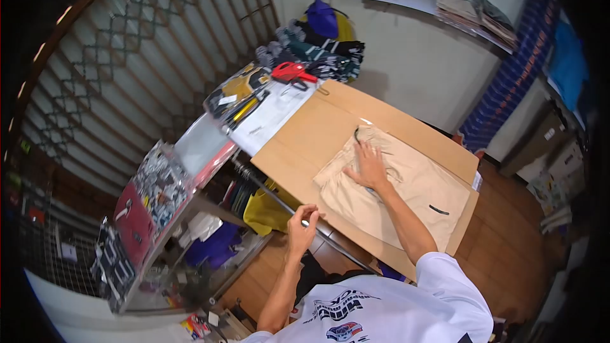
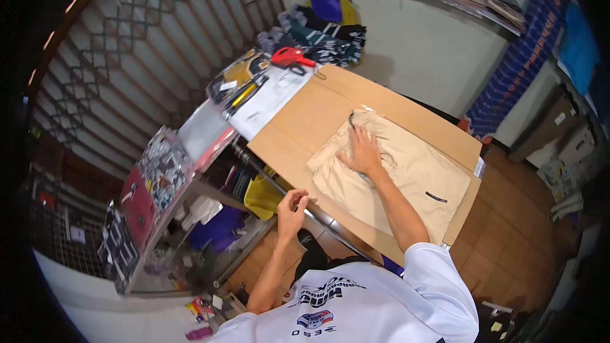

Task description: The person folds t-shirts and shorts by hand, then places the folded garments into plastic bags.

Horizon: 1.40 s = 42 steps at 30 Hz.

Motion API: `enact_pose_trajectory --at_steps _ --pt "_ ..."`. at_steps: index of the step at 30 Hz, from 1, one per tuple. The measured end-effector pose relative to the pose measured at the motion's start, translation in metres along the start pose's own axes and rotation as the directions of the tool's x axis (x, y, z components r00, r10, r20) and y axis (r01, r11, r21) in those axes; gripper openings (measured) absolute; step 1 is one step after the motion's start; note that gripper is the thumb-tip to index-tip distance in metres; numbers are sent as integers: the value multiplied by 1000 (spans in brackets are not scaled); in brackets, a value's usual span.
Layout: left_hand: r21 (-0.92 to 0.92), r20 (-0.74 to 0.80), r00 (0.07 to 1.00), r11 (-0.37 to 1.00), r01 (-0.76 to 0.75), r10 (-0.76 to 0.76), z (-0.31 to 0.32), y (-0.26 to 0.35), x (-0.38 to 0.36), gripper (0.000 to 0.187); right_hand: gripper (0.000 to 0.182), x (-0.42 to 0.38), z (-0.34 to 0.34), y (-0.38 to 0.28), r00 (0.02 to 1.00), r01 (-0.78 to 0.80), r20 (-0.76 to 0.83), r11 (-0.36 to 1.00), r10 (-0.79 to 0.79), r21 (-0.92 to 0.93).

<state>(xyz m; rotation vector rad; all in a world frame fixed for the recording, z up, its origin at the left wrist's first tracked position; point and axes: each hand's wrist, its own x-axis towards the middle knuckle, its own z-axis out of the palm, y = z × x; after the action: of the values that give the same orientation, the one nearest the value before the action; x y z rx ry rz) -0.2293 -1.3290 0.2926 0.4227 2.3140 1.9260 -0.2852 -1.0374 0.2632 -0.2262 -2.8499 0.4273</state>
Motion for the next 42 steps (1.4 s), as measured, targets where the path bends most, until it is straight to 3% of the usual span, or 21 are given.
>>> enact_pose_trajectory --at_steps 3,5,7,9,11,13,15,17,18,20,21,23,24,26,30,32,34,38,42 --pt "28 95 994 998 -50 47 16 4 54 20 101 6 4 -3 1000 -24 -19 1000 24 15" --pt "120 127 981 980 -161 146 26 3 91 23 100 13 9 -5 999 12 -36 998 -10 56" --pt "115 205 969 980 -162 136 33 -11 127 25 101 17 12 -8 998 -20 -61 999 23 49" --pt "241 246 937 921 -306 247 43 -25 168 27 101 27 13 -10 999 6 -39 998 -3 57" --pt "218 321 917 924 -315 236 55 -31 195 33 96 30 9 -13 998 -33 -60 997 36 65" --pt "388 364 899 837 -385 245 68 -29 214 34 89 33 10 -13 996 -63 -50 976 75 208" --pt "382 406 891 848 -367 203 80 -24 225 34 82 30 3 -15 986 -108 -101 964 136 243" --pt "392 442 885 855 -339 148 83 -25 230 34 74 25 -6 -19 956 -97 -209 893 207 440" --pt "379 452 876 854 -357 166 85 -28 233 32 74 22 -8 -20 950 -119 -211 892 230 436" --pt "356 481 858 854 -380 182 87 -30 236 31 61 10 -12 -23 845 -230 -341 854 413 466" --pt "319 483 854 870 -375 192 85 -29 236 30 61 2 -18 -25 836 -248 -341 851 429 464" --pt "278 492 848 886 -370 200 83 -34 241 28 52 -15 -31 -26 708 -355 -458 832 537 427" --pt "245 464 872 923 -297 158 82 -37 244 27 52 -25 -37 -27 704 -364 -456 828 545 427" --pt "209 441 891 953 -217 107 80 -41 252 25 50 -49 -44 -23 544 -515 -533 760 647 397" --pt "191 482 872 960 -203 88 74 -20 259 27 51 -96 -45 -9 469 -688 -598 694 650 214" --pt "203 503 864 966 -158 36 78 -15 262 28 54 -110 -49 -10 305 -876 -535 452 788 166" --pt "259 524 850 940 -222 57 83 -19 266 35 55 -121 -34 -7 303 -904 -510 413 805 115" --pt "219 578 816 961 -168 11 87 -33 274 41 59 -115 -29 -11 300 -936 -469 351 831 21" --pt "133 503 861 977 -166 77 73 -39 279 40 57 -107 -29 -17 306 -929 -467 367 830 44"
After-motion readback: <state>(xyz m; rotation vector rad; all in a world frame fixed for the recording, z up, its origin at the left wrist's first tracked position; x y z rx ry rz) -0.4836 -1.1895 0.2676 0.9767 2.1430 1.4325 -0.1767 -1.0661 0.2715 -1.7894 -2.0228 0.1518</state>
